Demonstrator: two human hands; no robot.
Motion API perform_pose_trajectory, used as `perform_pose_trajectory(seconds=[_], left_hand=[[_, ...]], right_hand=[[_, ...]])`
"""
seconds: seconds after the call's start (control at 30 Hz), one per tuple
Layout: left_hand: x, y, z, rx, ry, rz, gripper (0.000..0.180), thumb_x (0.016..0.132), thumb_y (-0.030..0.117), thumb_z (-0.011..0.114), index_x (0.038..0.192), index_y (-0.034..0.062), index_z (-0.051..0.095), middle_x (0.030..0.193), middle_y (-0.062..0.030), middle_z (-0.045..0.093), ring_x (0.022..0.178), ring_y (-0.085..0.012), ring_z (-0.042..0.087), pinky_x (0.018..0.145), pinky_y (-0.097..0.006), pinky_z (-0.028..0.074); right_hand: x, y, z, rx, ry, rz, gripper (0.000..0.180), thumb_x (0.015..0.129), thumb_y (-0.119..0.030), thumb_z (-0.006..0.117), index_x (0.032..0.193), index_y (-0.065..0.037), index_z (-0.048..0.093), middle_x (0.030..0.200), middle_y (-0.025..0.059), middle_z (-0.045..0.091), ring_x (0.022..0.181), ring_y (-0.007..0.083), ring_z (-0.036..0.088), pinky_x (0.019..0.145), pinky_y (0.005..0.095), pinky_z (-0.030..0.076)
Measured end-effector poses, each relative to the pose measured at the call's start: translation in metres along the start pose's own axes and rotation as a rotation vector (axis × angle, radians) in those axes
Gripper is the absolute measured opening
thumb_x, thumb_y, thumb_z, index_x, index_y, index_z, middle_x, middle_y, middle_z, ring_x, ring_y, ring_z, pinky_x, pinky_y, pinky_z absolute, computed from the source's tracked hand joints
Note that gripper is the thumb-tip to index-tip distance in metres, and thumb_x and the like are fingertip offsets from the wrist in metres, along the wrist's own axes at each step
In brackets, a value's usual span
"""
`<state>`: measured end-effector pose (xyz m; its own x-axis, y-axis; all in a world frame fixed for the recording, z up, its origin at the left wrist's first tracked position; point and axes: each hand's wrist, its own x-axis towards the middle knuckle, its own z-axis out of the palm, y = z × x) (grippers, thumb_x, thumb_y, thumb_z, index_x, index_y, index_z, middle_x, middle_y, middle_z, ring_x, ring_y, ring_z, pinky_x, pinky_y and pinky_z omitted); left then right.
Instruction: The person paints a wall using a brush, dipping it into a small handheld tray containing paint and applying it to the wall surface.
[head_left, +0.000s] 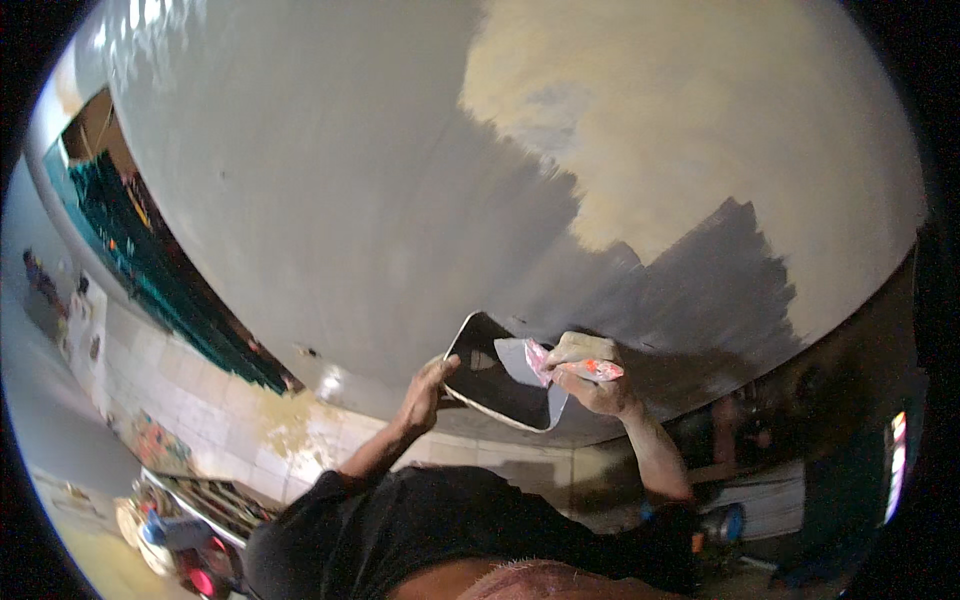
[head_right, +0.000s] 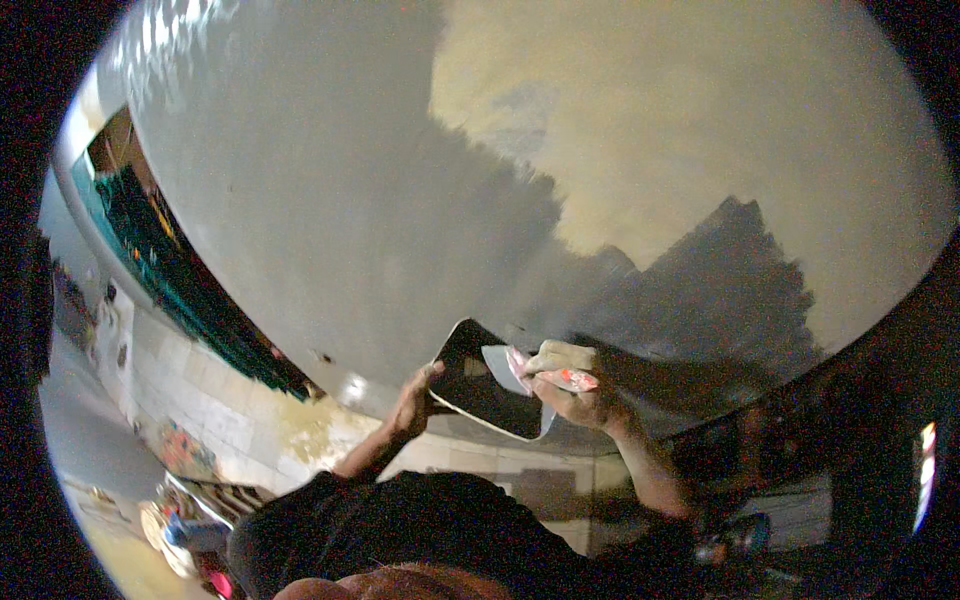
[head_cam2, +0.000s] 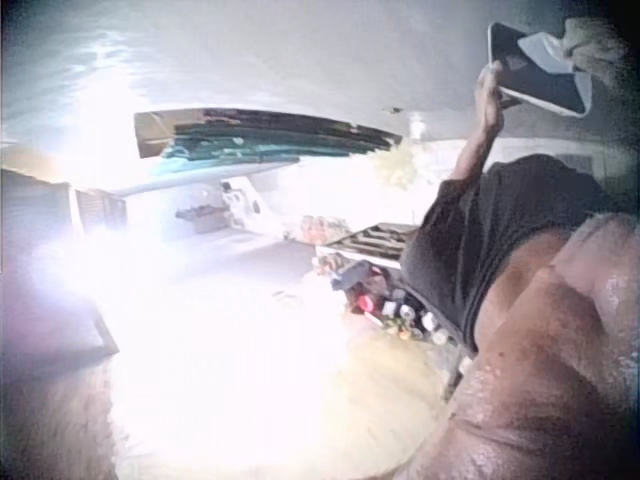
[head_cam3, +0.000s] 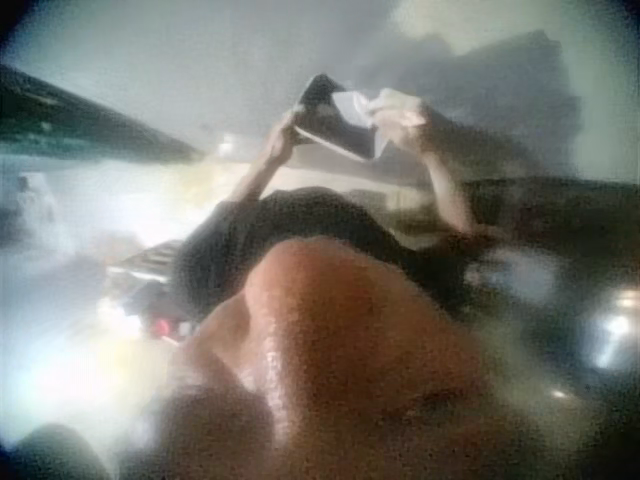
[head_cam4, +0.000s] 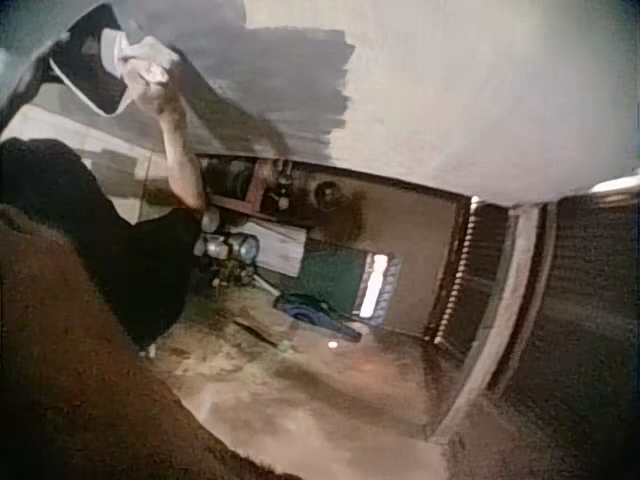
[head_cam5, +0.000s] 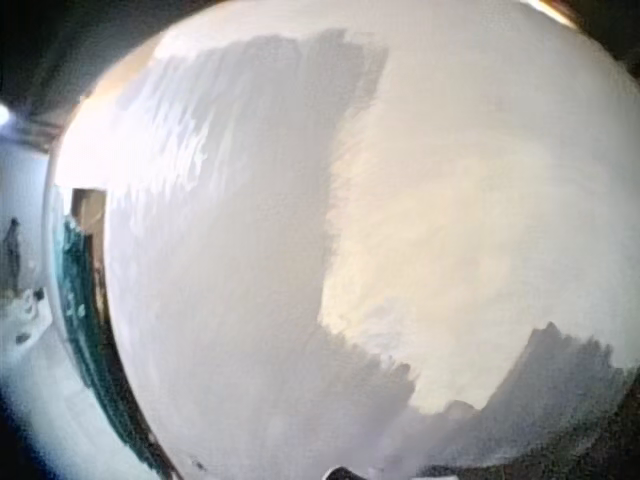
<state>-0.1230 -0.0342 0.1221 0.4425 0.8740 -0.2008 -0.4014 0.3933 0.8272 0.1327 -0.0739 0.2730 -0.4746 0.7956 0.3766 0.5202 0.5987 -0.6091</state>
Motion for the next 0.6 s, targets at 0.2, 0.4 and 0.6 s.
perform_pose_trajectory(seconds=[0.2, 0.4, 0.6], left_hand=[[-0.013, 0.011, 0.012, 0.025, -0.024, 0.019, 0.054, 0.091, 0.048, 0.057, 0.119, 0.0019, 0.058, 0.101, -0.008, 0.063, 0.086, -0.0173, 0.061, 0.076, -0.033, 0.053], [-0.019, 0.011, 0.002, 0.119, 0.03, 0.017, 0.056, 0.091, 0.047, 0.058, 0.123, 0.0018, 0.057, 0.101, -0.0048, 0.062, 0.09, -0.0136, 0.057, 0.077, -0.029, 0.049], [-0.022, 0.023, 0.01, 0.069, 0.01, 0.003, 0.054, 0.092, 0.045, 0.057, 0.125, 0.0032, 0.055, 0.111, -0.0083, 0.061, 0.099, -0.0205, 0.058, 0.085, -0.038, 0.052]], right_hand=[[0.007, 0.001, -0.005, -0.218, -0.169, -0.21, 0.031, 0.074, 0.002, 0.064, 0.105, 0.002, 0.066, 0.093, 0.0148, 0.067, 0.078, 0.0327, 0.065, 0.069, 0.0384, 0.053], [0.02, -0.005, -0.005, -0.277, -0.14, 0.001, 0.027, 0.076, 0.001, 0.066, 0.103, 0.001, 0.068, 0.094, 0.015, 0.069, 0.082, 0.0285, 0.067, 0.07, 0.0346, 0.053], [0.008, -0.003, 0.0, -0.344, -0.024, -0.106, 0.031, 0.069, 0.002, 0.073, 0.1, -0.001, 0.068, 0.093, 0.0147, 0.07, 0.079, 0.0277, 0.07, 0.068, 0.0331, 0.057]])
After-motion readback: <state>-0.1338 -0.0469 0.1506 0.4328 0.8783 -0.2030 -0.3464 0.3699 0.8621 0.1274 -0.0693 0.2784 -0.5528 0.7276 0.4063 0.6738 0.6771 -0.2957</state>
